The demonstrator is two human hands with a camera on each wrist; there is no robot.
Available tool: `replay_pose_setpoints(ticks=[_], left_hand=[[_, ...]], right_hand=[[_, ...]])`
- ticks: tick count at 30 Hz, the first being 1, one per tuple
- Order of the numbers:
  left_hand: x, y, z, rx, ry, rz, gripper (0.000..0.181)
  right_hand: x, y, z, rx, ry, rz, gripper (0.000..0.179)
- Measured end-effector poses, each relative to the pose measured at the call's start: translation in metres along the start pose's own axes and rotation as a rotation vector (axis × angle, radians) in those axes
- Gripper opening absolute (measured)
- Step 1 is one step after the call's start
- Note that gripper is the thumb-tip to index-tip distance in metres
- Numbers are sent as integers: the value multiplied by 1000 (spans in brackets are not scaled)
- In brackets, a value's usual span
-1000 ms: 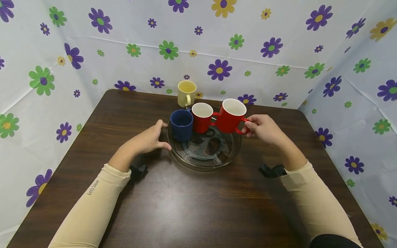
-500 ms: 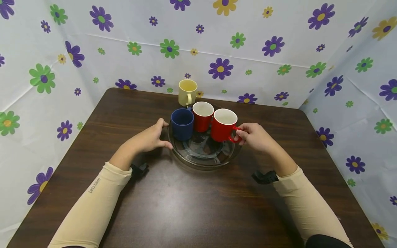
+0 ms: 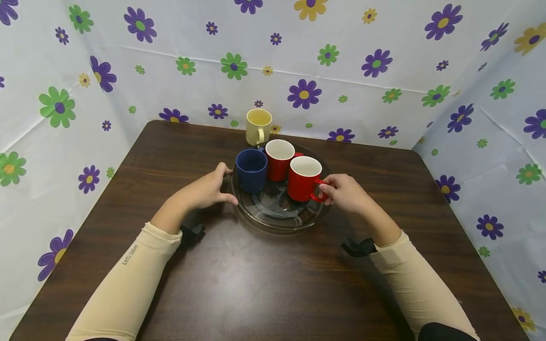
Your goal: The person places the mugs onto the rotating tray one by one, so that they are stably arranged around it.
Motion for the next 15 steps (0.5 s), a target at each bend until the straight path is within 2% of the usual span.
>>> replay_pose_setpoints(ticks=[15], left_hand=[[0,1,-1,-6,-11,6,76]], right_hand=[[4,7,-1,-16,47,32,26]])
Point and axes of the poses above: each hand's wrist, its own z-axis away from the middle knuckle, its own y-axis out of the palm, x = y × z, the point moved 1 cm from there along -z, towards the middle knuckle, and after that the axes turned 14 degrees about z, right-handed, at the moved point
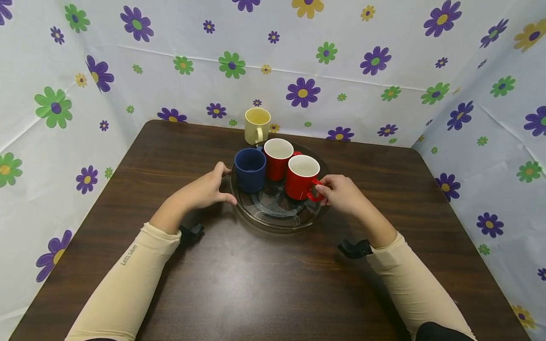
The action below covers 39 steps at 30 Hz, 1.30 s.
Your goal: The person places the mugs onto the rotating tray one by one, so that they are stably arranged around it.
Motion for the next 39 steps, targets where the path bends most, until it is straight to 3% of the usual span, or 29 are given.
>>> replay_pose_setpoints(ticks=[7,16,39], left_hand=[[2,1,0,-8,3,-10,77],[3,2,0,-7,-1,-5,74],[2,1,-2,-18,28,-11,73]], right_hand=[[1,6,-1,-41,-8,56,25],[2,9,-4,-35,0,69,24],[-1,14,-4,-67,-2,35,22]])
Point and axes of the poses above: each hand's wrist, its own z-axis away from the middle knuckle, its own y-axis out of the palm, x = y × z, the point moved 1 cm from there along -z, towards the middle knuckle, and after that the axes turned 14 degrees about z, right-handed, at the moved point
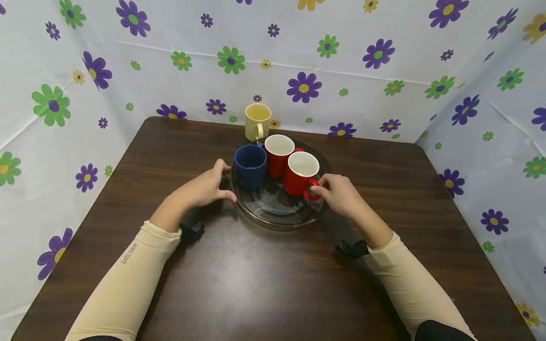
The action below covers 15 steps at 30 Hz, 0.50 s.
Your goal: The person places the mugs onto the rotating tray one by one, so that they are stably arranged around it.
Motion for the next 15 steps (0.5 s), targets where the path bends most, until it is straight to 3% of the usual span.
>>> replay_pose_setpoints(ticks=[9,15], left_hand=[[-3,-2,0,3,7,-43,70],[-3,-4,1,-2,24,-61,71]], right_hand=[[-3,1,-1,-12,-15,11,25],[0,2,4,-86,-24,93,32]])
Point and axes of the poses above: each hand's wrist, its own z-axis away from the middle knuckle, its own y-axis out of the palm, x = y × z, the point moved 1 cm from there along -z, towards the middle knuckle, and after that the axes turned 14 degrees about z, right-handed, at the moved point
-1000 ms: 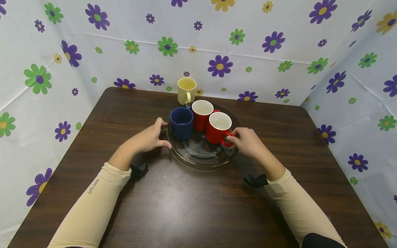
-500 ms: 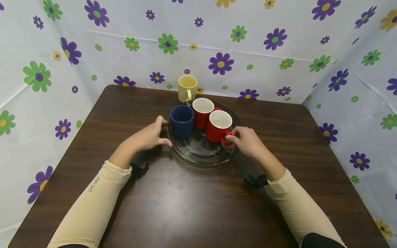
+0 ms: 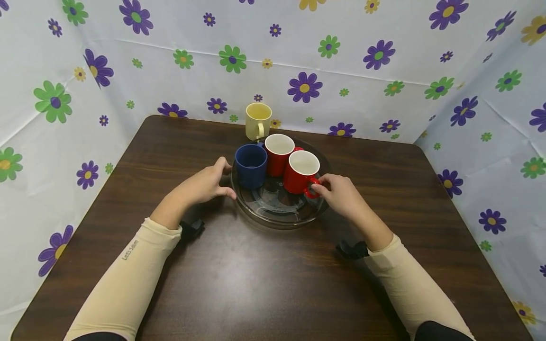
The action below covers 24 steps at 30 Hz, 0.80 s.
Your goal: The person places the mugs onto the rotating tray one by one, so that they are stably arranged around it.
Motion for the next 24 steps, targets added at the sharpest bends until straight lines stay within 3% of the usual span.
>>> replay_pose_setpoints(ticks=[5,7,15,24], left_hand=[[0,0,-2,-4,4,-17,71],[0,0,-2,-13,7,-33,73],[2,0,-1,-25,-15,-41,74],[1,1,-2,-3,9,-2,75]], right_hand=[[-1,-6,11,-94,22,70,39],[-2,-8,16,-93,32,89,46],[-1,-7,30,111,41,178,94],[-11,-6,25,212,41,190,99]])
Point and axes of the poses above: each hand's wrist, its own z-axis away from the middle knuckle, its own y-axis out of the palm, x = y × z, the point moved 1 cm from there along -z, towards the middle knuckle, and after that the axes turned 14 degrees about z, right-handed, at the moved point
